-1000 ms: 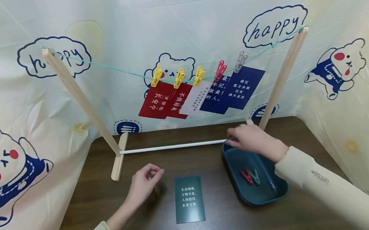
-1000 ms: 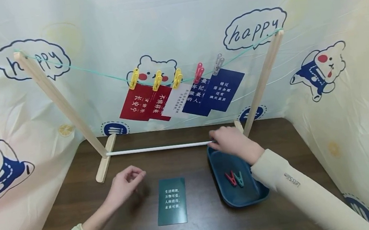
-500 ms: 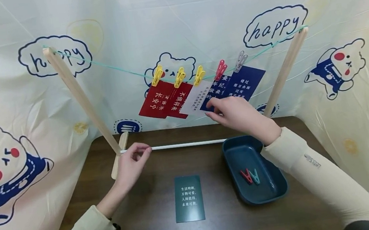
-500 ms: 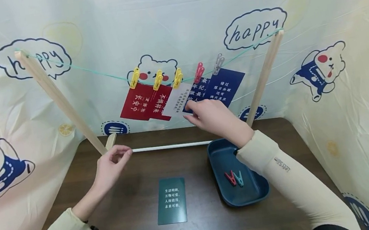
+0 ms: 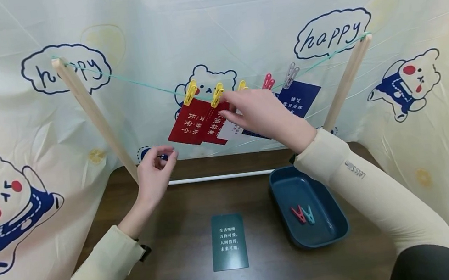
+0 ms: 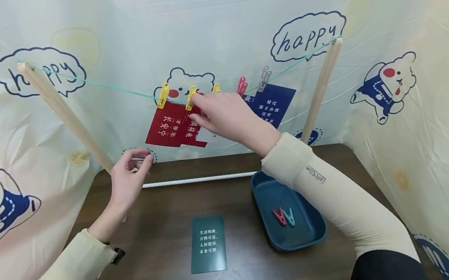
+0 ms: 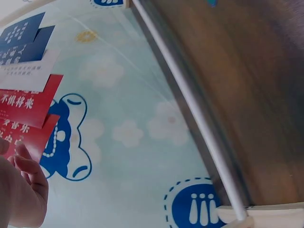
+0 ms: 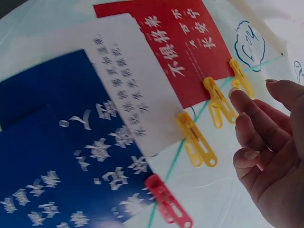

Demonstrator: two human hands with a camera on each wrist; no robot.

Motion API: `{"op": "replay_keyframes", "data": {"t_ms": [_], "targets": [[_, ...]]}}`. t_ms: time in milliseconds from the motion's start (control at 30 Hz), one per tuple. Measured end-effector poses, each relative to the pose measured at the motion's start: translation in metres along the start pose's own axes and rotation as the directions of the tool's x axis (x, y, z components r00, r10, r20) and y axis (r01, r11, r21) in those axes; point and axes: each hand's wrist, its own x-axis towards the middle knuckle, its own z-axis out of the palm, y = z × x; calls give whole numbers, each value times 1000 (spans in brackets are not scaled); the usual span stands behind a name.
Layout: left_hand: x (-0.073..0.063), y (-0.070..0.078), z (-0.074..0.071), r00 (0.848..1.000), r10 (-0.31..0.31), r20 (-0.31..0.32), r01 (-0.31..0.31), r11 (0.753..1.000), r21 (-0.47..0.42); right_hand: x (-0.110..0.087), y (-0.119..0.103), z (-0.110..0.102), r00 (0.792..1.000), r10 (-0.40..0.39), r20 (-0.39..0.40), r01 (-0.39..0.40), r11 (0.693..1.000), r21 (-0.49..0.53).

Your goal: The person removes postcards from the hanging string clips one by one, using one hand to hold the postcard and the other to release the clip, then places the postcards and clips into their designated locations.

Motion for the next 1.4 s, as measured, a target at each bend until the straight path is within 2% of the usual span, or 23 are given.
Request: {"op": "replay_keyframes", "data": {"t_ms": [100,200,367,467,567,700,867,1100,1267,1400], "targets": [[11,3,1,1000,9,-27,-9,1000,-2,15,-3,-6,1000,3,-19,-3,1000,-22],[20,5,0,999,-10,-41,9,1000,-6,30,-5,-11,1000,10,-24,-11,999,-38],[29,5,-1,998,-65,-14,64,998,-11,53,-4,-14,999,46,-4,-47,998,-52],[32,3,1,997,-81,13,82,996,-39,64,-3,-14,996,79,45,-76,995,-65],[34,2,3,996,-87,34,89,994,-70,72,-3,-12,985,109,131,-104,993,-50],[39,2,7,994,-94,47,98,991,-92,78,0,-9,962,155,226,-163,986,17],[44,5,10,993,-104,47,108,991,-84,84,3,-6,945,180,272,-201,978,51],[44,9,7,992,-120,34,123,990,-72,91,1,-2,945,167,281,-209,970,126],[44,12,6,992,-118,35,120,991,-59,92,2,-2,946,173,274,-239,944,229],[43,14,5,989,-138,47,141,988,-62,91,3,-1,949,176,263,-255,918,304]]}}
